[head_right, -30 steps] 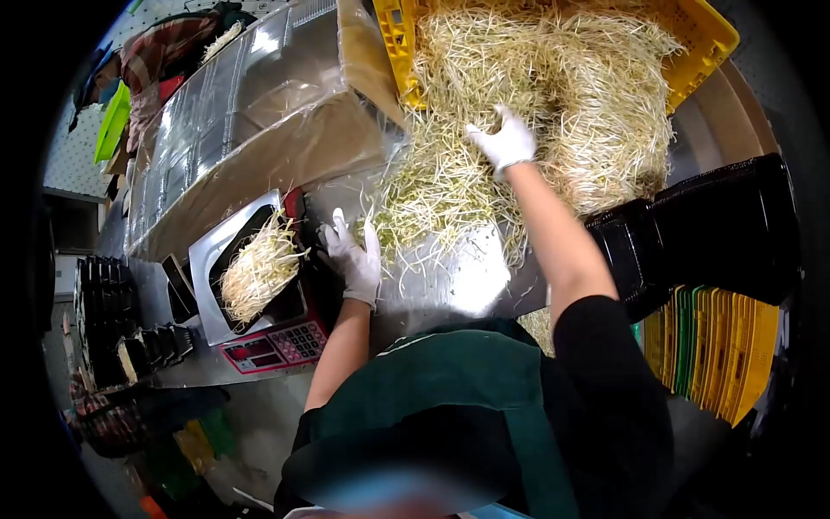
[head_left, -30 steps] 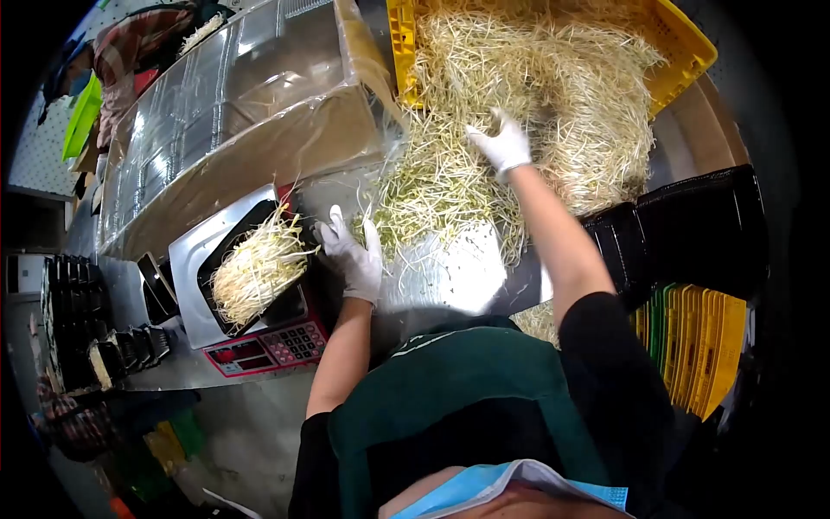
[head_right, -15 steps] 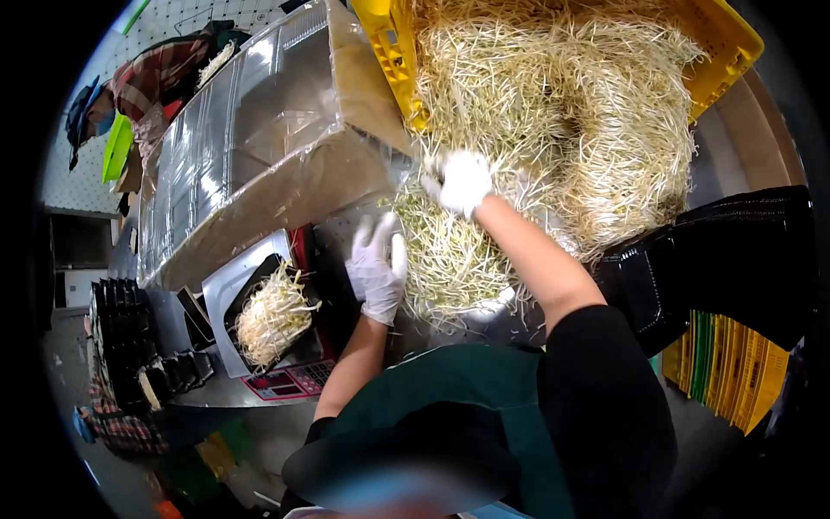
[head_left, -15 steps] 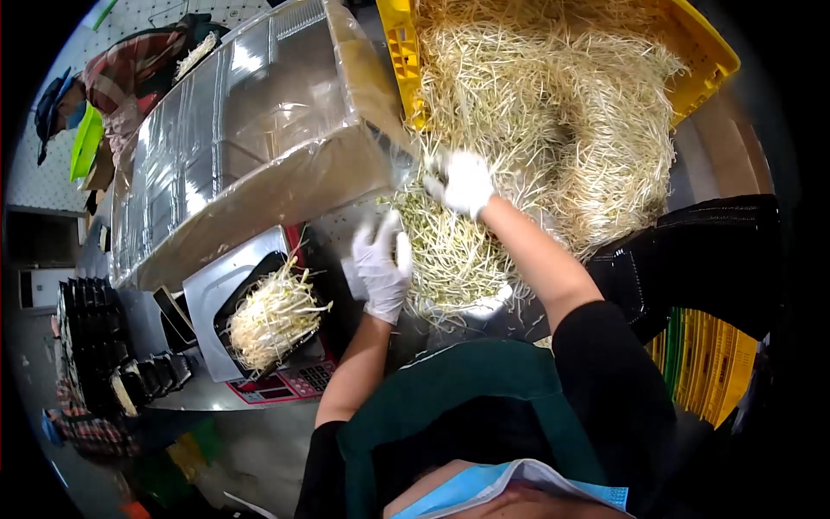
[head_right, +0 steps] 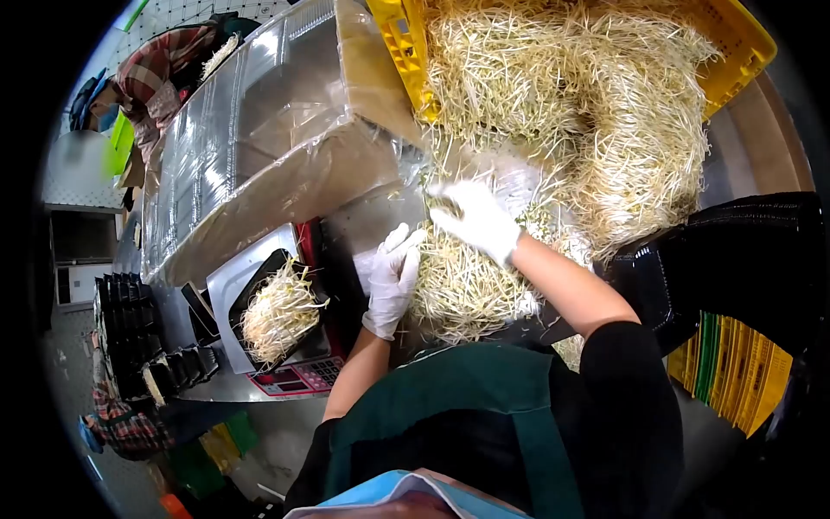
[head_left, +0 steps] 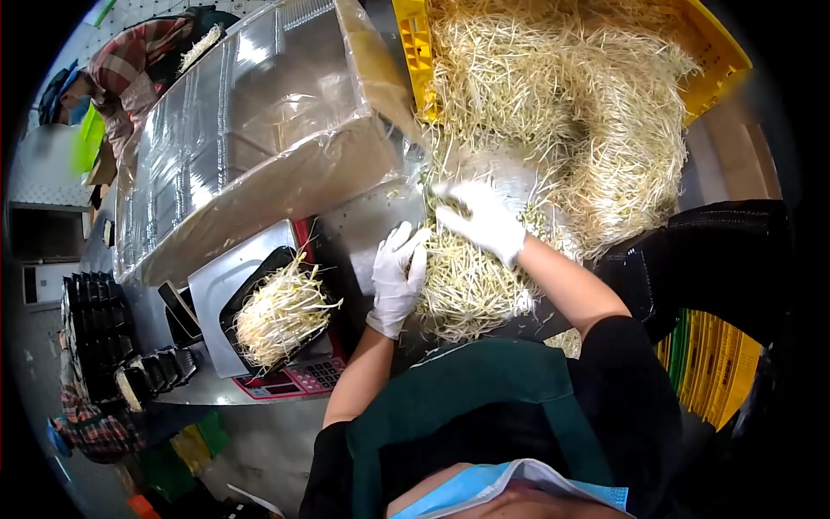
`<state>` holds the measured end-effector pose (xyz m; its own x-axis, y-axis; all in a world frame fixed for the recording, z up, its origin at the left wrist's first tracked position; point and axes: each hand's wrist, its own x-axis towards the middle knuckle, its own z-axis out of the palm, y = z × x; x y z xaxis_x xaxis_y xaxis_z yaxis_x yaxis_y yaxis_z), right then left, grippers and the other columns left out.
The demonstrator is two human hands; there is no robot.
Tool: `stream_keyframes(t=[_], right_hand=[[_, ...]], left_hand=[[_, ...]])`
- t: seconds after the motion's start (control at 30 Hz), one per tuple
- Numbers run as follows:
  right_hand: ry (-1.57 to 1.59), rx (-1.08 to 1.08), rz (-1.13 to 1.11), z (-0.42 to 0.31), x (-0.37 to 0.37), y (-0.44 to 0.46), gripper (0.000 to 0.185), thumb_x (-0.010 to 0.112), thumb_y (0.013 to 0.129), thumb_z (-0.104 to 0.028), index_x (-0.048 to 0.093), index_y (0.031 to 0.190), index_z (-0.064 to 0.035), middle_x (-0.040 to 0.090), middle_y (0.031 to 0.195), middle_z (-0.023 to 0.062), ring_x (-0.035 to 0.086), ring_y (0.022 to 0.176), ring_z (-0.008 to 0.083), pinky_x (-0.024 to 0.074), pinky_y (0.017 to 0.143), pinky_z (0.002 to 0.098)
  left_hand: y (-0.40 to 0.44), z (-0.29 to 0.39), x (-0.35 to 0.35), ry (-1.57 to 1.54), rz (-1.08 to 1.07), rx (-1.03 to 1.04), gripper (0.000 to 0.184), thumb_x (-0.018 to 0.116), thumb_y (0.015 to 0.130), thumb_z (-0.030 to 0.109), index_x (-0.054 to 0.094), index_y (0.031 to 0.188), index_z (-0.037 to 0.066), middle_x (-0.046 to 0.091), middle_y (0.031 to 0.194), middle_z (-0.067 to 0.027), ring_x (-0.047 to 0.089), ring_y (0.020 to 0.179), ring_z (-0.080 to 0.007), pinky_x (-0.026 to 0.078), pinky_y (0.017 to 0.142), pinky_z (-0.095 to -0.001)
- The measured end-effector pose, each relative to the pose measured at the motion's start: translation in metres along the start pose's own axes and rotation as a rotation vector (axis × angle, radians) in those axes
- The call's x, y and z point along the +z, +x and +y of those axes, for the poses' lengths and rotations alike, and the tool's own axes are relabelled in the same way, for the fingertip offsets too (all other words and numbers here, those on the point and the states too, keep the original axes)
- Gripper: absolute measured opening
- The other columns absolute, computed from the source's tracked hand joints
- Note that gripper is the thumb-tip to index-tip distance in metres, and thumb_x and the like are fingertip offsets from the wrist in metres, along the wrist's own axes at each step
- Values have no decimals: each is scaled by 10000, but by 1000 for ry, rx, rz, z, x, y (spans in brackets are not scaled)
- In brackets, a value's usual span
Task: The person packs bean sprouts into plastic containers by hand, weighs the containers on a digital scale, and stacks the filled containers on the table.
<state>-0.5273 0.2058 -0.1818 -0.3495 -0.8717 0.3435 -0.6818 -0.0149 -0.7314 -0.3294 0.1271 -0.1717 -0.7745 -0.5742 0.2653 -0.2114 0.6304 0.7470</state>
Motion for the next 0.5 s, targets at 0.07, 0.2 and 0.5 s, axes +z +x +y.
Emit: stream_keyframes(t=[0.07, 0.2, 0.5], right_hand=[[-170, 133, -70, -9, -10, 52, 359, 611, 886, -314, 624, 1176, -103, 652, 1092, 133, 619, 1016, 307, 504, 869, 418], [-444, 129, -205, 27, 13, 118, 407, 661, 825, -309, 566, 1151, -83, 606, 1190, 165, 606, 1051, 349, 511, 890, 441], [-43, -20, -377, -4, -22, -30, 374, 566, 901, -350, 652, 1157, -91, 629, 1200, 158, 617, 1059, 319, 477, 971, 390]], left_hand=[[-4, 0, -1, -44, 32, -62, 271, 550, 876, 77, 690, 1104, 35, 625, 1166, -211, 563, 1093, -372, 417, 984, -424], [-18, -2, 3, -27, 37, -71, 284, 549, 881, 80, 678, 1128, 26, 614, 1181, -219, 553, 1124, -378, 403, 1018, -430], [14, -13, 11, -81, 145, -56, 468, 665, 868, 166, 556, 1287, -12, 544, 1270, -289, 514, 1206, -403, 379, 1057, -429]])
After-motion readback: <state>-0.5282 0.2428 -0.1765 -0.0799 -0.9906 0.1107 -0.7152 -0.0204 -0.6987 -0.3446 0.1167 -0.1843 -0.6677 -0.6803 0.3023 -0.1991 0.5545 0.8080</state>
